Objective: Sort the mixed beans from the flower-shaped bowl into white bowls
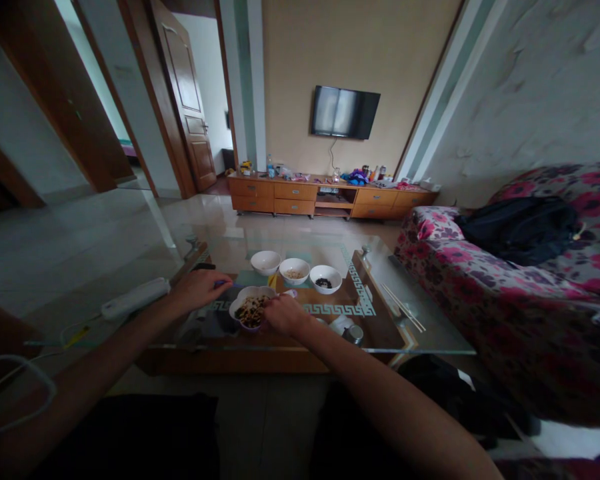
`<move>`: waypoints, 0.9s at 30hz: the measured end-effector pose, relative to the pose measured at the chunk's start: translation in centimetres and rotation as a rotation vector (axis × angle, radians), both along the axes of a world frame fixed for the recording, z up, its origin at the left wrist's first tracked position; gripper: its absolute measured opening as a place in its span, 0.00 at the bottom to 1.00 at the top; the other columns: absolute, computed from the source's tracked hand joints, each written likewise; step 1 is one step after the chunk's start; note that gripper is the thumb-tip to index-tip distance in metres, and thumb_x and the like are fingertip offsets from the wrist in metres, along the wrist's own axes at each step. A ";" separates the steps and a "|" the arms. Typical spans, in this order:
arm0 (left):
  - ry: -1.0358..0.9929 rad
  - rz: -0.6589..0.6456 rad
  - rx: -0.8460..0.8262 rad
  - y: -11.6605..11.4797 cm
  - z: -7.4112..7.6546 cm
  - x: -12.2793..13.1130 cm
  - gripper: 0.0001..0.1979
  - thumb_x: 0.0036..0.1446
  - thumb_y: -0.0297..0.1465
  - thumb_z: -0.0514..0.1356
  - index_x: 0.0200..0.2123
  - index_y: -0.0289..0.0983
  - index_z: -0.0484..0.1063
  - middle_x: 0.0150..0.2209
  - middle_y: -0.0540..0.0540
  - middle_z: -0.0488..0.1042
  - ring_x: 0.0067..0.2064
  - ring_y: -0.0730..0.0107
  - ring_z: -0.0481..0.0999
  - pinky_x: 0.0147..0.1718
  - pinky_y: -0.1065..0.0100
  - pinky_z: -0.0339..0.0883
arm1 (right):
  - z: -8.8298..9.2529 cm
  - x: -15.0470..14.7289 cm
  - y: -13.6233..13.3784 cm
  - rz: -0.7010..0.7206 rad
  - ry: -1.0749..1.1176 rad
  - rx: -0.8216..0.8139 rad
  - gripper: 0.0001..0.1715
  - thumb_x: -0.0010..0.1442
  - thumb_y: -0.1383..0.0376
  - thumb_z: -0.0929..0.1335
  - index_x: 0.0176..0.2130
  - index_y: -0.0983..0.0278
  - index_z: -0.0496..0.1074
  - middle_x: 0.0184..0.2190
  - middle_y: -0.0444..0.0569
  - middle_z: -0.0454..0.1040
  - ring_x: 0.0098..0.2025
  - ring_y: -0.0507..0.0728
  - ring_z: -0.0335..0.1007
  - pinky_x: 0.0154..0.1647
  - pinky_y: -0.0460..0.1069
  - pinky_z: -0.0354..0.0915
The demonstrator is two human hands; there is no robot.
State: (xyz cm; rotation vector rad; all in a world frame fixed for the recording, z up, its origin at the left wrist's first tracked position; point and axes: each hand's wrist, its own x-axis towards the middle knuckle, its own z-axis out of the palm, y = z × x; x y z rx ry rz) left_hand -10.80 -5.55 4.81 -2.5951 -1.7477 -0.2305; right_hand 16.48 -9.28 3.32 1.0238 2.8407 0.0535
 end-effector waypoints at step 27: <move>0.059 0.042 -0.015 1.1 0.2 7.4 0.16 0.70 0.40 0.56 0.49 0.43 0.82 0.45 0.39 0.81 0.48 0.50 0.79 0.47 0.59 0.68 | -1.7 0.4 0.7 -0.259 0.045 0.101 0.18 0.71 0.71 0.63 0.43 0.73 0.82 0.41 0.66 0.80 0.44 0.69 0.80 0.42 0.56 0.72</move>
